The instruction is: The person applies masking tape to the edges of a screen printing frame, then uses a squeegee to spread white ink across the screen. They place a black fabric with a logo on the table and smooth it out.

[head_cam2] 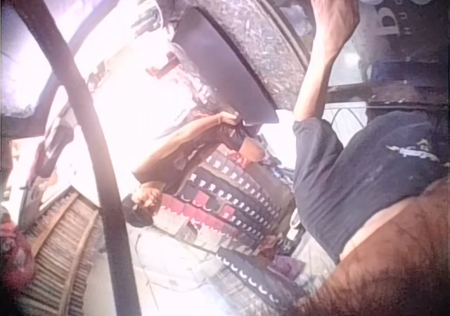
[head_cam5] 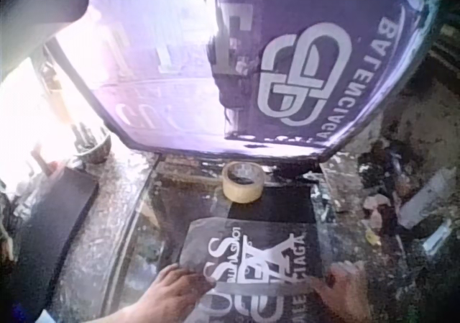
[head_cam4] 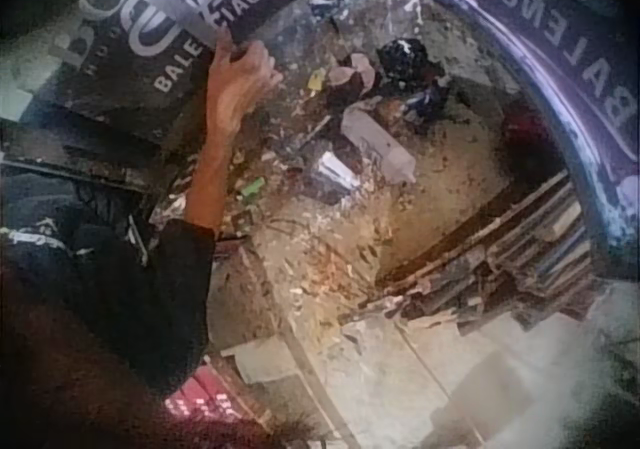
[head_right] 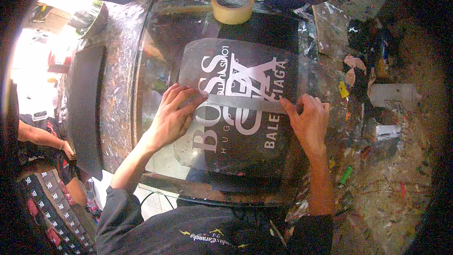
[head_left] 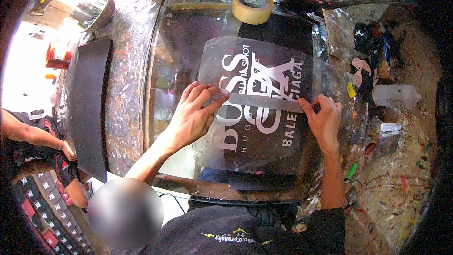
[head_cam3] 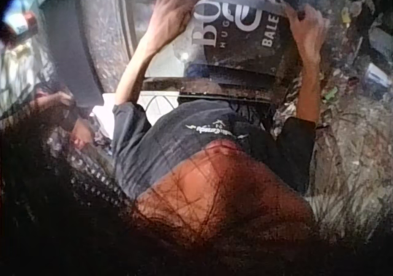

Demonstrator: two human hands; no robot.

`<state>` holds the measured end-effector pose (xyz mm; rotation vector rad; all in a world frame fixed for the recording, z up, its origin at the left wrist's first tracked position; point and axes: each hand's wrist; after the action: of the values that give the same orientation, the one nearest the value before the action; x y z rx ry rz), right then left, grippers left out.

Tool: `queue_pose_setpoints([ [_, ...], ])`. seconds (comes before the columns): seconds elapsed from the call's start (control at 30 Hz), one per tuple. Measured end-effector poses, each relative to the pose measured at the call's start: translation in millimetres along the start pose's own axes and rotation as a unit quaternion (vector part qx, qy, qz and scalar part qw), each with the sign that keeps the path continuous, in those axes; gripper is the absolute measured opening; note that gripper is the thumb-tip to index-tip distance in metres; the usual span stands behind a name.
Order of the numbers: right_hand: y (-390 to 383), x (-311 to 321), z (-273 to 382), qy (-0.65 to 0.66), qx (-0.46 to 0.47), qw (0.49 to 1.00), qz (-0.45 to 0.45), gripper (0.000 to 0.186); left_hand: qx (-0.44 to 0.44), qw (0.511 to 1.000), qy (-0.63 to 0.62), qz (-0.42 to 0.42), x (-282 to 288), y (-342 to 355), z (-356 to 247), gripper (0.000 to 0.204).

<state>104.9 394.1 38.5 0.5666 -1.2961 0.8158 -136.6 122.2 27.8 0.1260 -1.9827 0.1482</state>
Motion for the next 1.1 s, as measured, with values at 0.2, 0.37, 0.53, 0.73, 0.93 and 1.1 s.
queue_pose_setpoints([
  [0.2, -18, 10, -9, 0.116, -0.08, 0.99, 0.002, 0.047, 0.106, 0.982, -0.069, -0.141, 1, -18, 11, 0.04],
  [0.37, -84, 46, -23, 0.283, -0.191, 0.939, -0.033, 0.038, 0.109, 0.994, 0.031, -0.001, -9, -69, -10, 0.057],
  [0.53, -163, 43, -39, 0.358, -0.24, 0.902, -0.024, 0.04, 0.016, 0.994, 0.051, 0.09, -16, -54, -43, 0.076],
  [0.73, -241, 33, -53, 0.413, -0.267, 0.862, -0.122, 0.044, 0.014, 0.993, 0.077, 0.093, -13, -53, -49, 0.078],
  [0.93, -287, 0, -66, 0.485, -0.304, 0.801, -0.173, 0.039, 0.005, 0.995, 0.074, 0.074, -12, -55, -55, 0.074],
  [1.1, -296, 1, -58, 0.491, -0.314, 0.8, -0.146, 0.041, 0.0, 0.995, 0.072, 0.068, -19, -56, -50, 0.071],
])
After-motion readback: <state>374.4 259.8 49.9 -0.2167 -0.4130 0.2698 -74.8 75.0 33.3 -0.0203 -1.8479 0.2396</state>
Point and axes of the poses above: each hand's wrist, its own y-axis towards the middle knuckle, its own x-axis out of the back of the hand, z = x × y, and after that the axes turned 12 degrees about z, right-handed
